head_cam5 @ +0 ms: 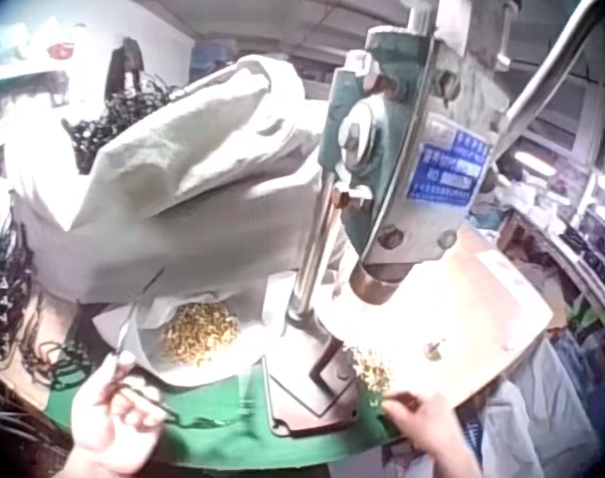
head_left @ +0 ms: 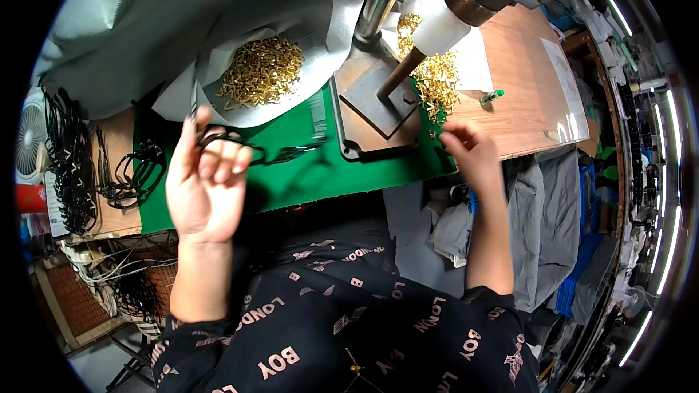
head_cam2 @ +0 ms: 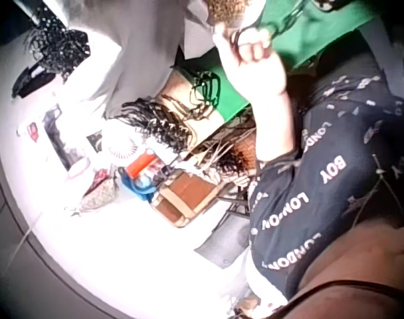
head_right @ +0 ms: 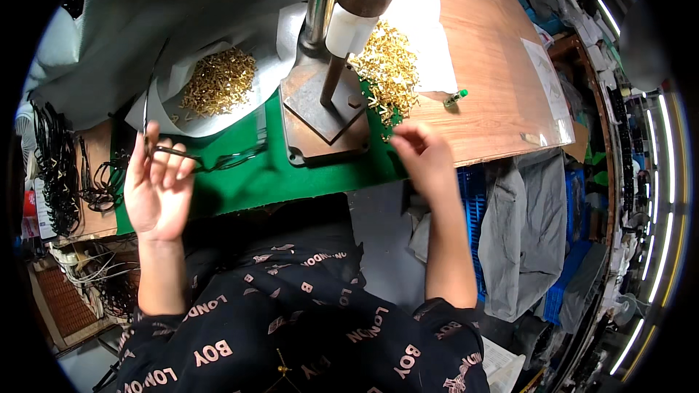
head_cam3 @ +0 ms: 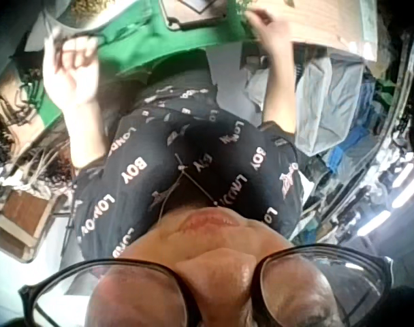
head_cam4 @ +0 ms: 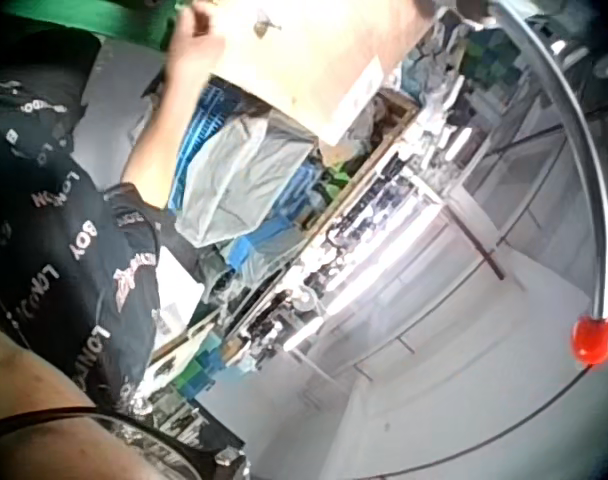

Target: The person repeatedly picks up black eyeglass frames and small gold-colored components from a workbench, inserts the components into the frames, and places the assembled glasses into a cloth bag. The person handles the items one at a time throughout the clip.

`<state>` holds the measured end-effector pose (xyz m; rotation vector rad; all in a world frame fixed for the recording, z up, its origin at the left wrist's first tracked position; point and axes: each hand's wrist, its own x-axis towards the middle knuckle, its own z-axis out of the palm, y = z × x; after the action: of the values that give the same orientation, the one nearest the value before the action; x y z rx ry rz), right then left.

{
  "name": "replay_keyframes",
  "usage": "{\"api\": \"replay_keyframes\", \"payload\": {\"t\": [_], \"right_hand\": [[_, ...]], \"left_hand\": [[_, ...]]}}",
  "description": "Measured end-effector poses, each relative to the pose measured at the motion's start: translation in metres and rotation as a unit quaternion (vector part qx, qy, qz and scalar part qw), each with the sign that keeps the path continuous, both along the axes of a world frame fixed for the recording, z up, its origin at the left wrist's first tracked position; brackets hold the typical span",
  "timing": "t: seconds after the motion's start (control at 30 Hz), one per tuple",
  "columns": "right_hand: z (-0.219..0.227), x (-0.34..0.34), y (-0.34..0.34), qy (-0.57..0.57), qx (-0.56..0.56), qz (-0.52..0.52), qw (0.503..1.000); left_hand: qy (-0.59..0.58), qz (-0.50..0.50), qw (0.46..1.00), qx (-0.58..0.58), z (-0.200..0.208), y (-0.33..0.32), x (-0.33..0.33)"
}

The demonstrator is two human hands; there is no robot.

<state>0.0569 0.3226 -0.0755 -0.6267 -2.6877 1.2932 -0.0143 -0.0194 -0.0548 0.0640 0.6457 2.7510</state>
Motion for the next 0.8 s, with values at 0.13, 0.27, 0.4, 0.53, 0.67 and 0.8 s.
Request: {"api": "replay_keyframes", "payload": {"t": [0.13,0.27,0.4,0.53,0.67,0.8], "right_hand": [[-0.018,0.001,-0.022,0.07,0.076,0.028,0.994],[-0.017,-0.005,-0.019,0.1,0.174,0.096,0.975],[-0.019,-0.01,-0.013,0.115,0.271,0.142,0.945],[-0.01,-0.014,-0.009,0.054,0.176,0.144,0.972],[0.002,-0.02,-0.007,-0.005,0.143,0.151,0.978],[-0.001,-0.015,-0.008,0.056,0.216,0.176,0.959]], "left_hand": [[-0.145,0.098,0.976,-0.129,-0.029,-0.041,0.013],[-0.003,0.203,0.883,-0.422,-0.035,-0.045,0.024],[0.34,0.289,0.507,-0.737,-0.003,-0.018,0.026],[0.425,0.133,0.416,-0.793,0.006,0.015,0.013],[0.415,0.087,0.414,-0.805,-0.016,0.026,0.01],[0.43,0.134,0.485,-0.75,-0.024,0.018,0.027]]}}
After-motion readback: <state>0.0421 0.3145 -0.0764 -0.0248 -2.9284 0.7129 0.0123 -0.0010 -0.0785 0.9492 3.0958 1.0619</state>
